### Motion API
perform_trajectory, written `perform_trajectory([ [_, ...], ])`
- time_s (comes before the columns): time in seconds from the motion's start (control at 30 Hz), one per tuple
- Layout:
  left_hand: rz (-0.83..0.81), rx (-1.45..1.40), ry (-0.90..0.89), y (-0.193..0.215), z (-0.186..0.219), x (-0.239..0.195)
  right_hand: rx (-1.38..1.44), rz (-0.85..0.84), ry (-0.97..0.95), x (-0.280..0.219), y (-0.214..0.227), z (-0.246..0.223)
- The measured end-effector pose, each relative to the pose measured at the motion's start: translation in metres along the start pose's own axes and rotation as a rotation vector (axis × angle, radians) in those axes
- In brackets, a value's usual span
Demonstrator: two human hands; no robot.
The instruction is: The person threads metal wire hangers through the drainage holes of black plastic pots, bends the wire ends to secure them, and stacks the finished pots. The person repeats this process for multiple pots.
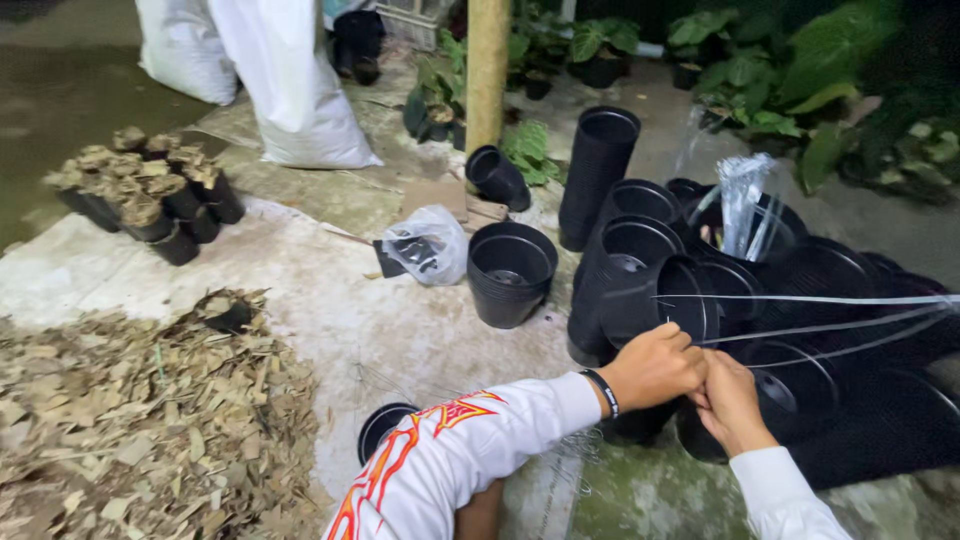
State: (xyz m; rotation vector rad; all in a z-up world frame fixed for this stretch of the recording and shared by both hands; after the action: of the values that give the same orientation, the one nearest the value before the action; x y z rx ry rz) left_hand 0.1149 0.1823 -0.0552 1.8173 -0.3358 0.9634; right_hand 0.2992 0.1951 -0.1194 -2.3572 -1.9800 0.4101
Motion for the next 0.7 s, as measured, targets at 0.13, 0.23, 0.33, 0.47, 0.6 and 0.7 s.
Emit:
perform_trajectory([
  [0.13,-0.074,0.030,0.030,0.000,-0.004,0.000,0.002,-0.076,-0.155,-0.005,-0.017,0.000],
  [0.23,-0.081,0.065,0.032,-0.006,-0.007,-0.006,-0.034,-0.134,-0.204,-0.005,-0.018,0.002],
  [0.33,-0.147,0.066,0.067,-0.007,-0.003,-0.009,-0.087,-0.131,-0.232,-0.009,-0.016,0.010],
  [0.47,-0.190,-0.146,0.052,0.014,0.003,-0.010,-0.173,-0.109,-0.262,-0.010,-0.001,0.010],
  [0.6,-0.079,-0.419,-0.168,0.055,-0.004,-0.012,-0.368,-0.110,-0.236,-0.012,0.031,0.006],
  [0.7,-0.011,-0.475,-0.103,0.078,-0.024,-0.009,-0.567,-0.090,-0.159,-0.017,0.050,0.011],
])
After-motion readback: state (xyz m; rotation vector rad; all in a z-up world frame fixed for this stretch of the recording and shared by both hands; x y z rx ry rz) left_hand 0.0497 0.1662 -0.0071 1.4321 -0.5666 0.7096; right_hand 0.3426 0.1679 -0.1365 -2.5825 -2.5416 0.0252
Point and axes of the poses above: each hand's wrist, its own x-axis towards the middle knuckle, its own y-axis out of the back of the hand, z = x × y, the point moved 1 cm from there along x, towards the middle knuckle, and after that the axes turned 4 degrees about -z, right-handed, at the moved point
